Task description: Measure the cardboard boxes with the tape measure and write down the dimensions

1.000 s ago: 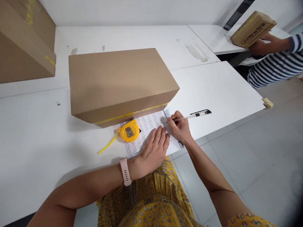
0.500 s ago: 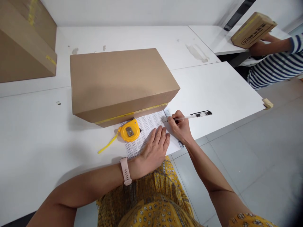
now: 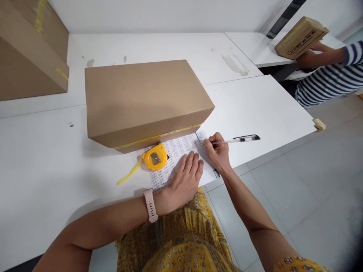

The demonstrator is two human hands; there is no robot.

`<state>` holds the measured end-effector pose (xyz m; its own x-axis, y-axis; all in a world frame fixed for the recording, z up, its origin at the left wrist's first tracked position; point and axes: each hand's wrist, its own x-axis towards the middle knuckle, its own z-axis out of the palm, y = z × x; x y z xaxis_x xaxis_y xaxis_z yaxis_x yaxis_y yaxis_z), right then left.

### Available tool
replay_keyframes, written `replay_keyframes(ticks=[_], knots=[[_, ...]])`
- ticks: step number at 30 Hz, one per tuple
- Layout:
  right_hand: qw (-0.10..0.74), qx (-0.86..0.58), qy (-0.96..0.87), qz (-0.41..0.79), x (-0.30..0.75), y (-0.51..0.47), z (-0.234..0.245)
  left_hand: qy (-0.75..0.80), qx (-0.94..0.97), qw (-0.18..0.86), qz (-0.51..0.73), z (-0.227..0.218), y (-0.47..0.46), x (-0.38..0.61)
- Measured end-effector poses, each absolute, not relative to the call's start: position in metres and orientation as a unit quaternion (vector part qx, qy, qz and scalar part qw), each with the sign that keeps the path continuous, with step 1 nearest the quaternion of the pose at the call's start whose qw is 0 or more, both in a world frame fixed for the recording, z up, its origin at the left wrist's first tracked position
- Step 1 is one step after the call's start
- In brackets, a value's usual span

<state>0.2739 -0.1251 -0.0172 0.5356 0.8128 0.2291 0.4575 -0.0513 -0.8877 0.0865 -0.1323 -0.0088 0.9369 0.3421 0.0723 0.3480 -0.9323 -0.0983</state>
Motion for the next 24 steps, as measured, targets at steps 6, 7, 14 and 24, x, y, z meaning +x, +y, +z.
replay_keyframes(ticks=[6,7,14,24], knots=[[0.515,-0.733,-0.439,0.060,0.282,-0.121,-0.020,-0.175,-0.984,0.038,-0.021,-0.004,-0.132,0.086],[0.484,-0.744,-0.459,0.038,0.283,-0.120,-0.021,-0.175,-0.984,0.030,-0.029,-0.002,-0.132,0.086],[0.304,-0.795,-0.524,-0.031,0.289,-0.114,-0.033,-0.247,-0.946,-0.016,-0.207,0.026,-0.118,0.052],[0.508,-0.712,-0.476,-0.094,0.283,-0.122,-0.020,-0.501,-0.845,-0.107,-0.152,0.028,-0.091,0.023]])
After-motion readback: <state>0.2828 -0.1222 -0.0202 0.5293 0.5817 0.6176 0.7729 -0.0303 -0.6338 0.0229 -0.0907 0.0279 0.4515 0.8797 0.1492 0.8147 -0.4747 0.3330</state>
